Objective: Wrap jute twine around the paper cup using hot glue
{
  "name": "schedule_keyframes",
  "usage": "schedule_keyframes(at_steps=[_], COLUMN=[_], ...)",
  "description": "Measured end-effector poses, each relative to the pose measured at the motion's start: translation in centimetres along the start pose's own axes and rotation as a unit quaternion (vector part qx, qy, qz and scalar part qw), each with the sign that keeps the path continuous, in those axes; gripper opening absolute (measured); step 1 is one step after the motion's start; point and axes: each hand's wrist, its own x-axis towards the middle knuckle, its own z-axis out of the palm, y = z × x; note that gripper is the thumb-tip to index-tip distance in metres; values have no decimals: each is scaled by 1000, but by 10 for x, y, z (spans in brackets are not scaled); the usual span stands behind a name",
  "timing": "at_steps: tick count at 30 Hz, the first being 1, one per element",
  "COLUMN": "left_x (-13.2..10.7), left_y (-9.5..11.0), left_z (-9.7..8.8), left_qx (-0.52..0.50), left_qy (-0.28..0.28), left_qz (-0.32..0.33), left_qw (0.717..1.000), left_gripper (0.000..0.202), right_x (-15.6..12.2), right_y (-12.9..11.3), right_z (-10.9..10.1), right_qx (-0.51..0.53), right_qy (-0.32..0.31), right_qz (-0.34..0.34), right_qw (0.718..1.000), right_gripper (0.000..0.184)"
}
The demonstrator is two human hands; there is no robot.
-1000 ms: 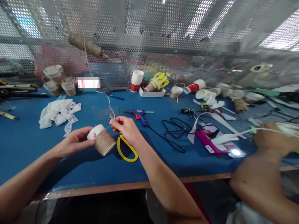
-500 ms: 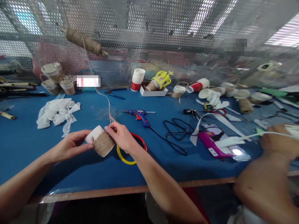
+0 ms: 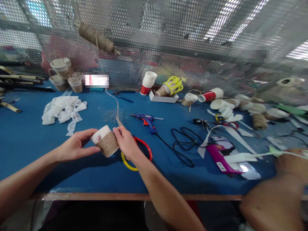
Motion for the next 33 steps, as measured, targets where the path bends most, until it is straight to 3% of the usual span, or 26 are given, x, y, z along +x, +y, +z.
schedule_keyframes(at_steps=[5, 11, 18, 29, 33], left_x=[2, 6, 9, 10, 9], left_y=[3, 5, 4, 4, -1], left_z=[3, 6, 15, 12, 12], left_qx=[5, 22, -77, -110, -130], left_qy=[32, 26, 32, 17, -4], left_qz=[-20, -58, -119, -147, -139], left_qw=[999, 998, 989, 983, 982], left_gripper=[20, 23, 21, 15, 16], right_x=[-3, -10, -12, -10, -10], right_y=[-2, -7, 1, 7, 3], right_z=[1, 4, 10, 12, 8], right_qx=[-35, -162, -270, -350, -346], right_qy=[16, 60, 74, 109, 104], right_qz=[-28, -95, -170, -246, -261], right_qw=[999, 980, 945, 897, 895], right_gripper=[28, 22, 17, 21, 18])
